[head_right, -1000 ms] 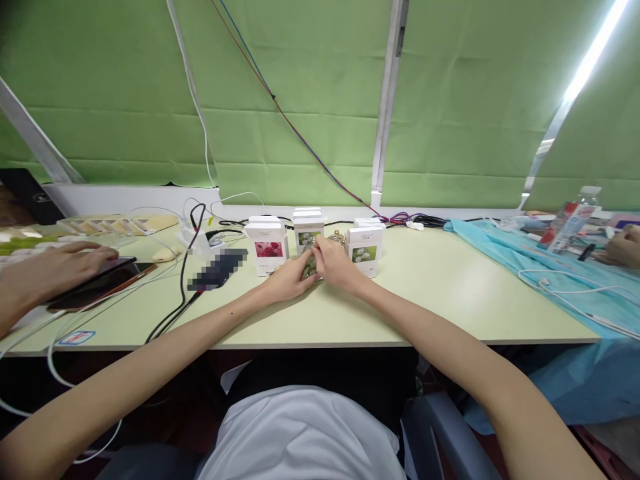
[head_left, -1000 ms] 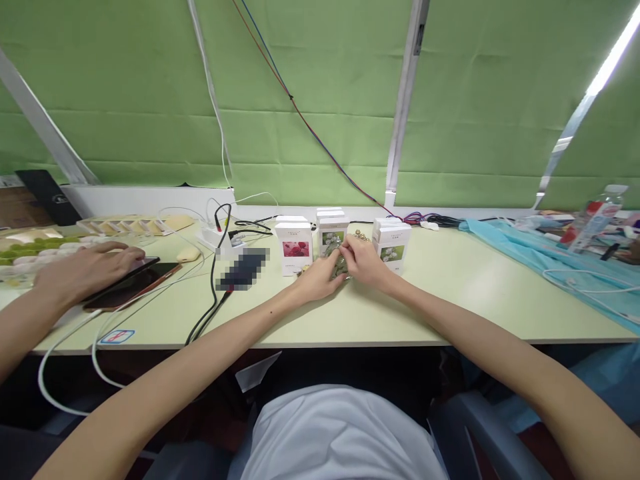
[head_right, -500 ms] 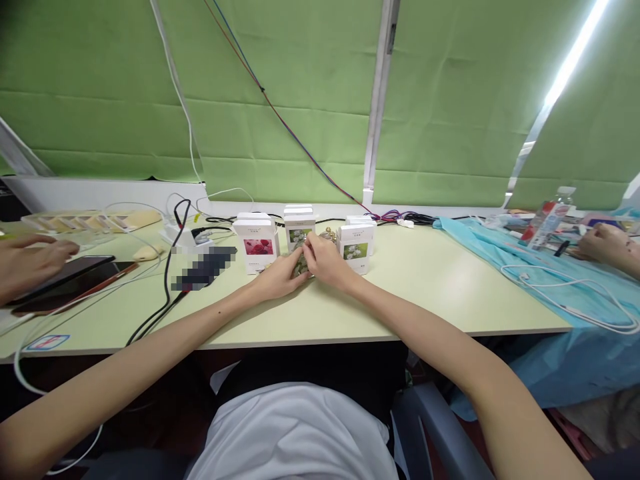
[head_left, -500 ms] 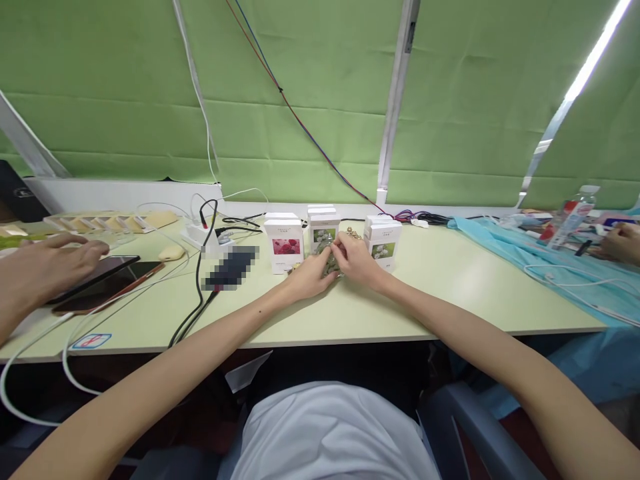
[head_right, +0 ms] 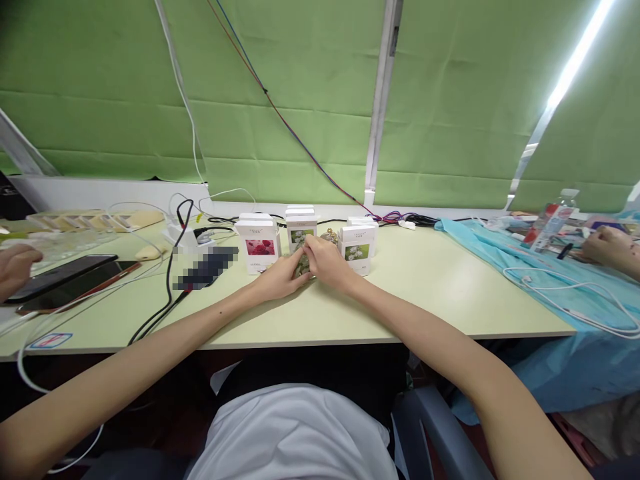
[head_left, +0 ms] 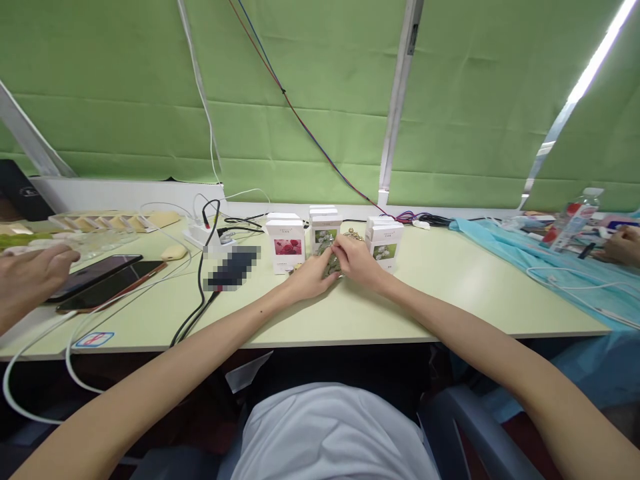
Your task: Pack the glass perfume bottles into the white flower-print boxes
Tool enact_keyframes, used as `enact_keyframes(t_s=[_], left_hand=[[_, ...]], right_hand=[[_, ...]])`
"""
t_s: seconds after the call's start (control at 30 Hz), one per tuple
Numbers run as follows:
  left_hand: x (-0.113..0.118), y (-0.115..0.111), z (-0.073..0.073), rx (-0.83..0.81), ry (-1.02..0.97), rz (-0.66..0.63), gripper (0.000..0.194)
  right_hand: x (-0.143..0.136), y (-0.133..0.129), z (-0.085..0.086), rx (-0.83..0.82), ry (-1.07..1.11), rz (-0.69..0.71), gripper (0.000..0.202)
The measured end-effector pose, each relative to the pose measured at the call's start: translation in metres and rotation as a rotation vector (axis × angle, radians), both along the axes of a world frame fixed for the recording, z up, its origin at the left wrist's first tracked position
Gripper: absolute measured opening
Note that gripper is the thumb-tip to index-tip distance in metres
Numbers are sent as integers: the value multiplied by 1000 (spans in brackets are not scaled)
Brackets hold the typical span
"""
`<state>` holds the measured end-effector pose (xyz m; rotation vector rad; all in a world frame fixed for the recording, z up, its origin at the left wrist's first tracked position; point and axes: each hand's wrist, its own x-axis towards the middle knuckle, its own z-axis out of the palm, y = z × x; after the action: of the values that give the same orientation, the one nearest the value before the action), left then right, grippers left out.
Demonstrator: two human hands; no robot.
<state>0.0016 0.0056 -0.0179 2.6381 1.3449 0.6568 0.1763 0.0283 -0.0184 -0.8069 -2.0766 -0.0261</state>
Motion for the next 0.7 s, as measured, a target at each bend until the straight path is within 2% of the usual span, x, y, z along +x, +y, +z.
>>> enact_keyframes(t_s=[0.17,0.43,0.7], left_hand=[[0,0,-1,12,7,-5,56],[0,0,-1,3,4,-5,54],[1,-2,2,-9,19,9,50]], right_hand=[[0,0,0,5,-37,-21,21],[-4,0,3,-78,115,5,20],[-3,1,-2,15,34,-21,19]])
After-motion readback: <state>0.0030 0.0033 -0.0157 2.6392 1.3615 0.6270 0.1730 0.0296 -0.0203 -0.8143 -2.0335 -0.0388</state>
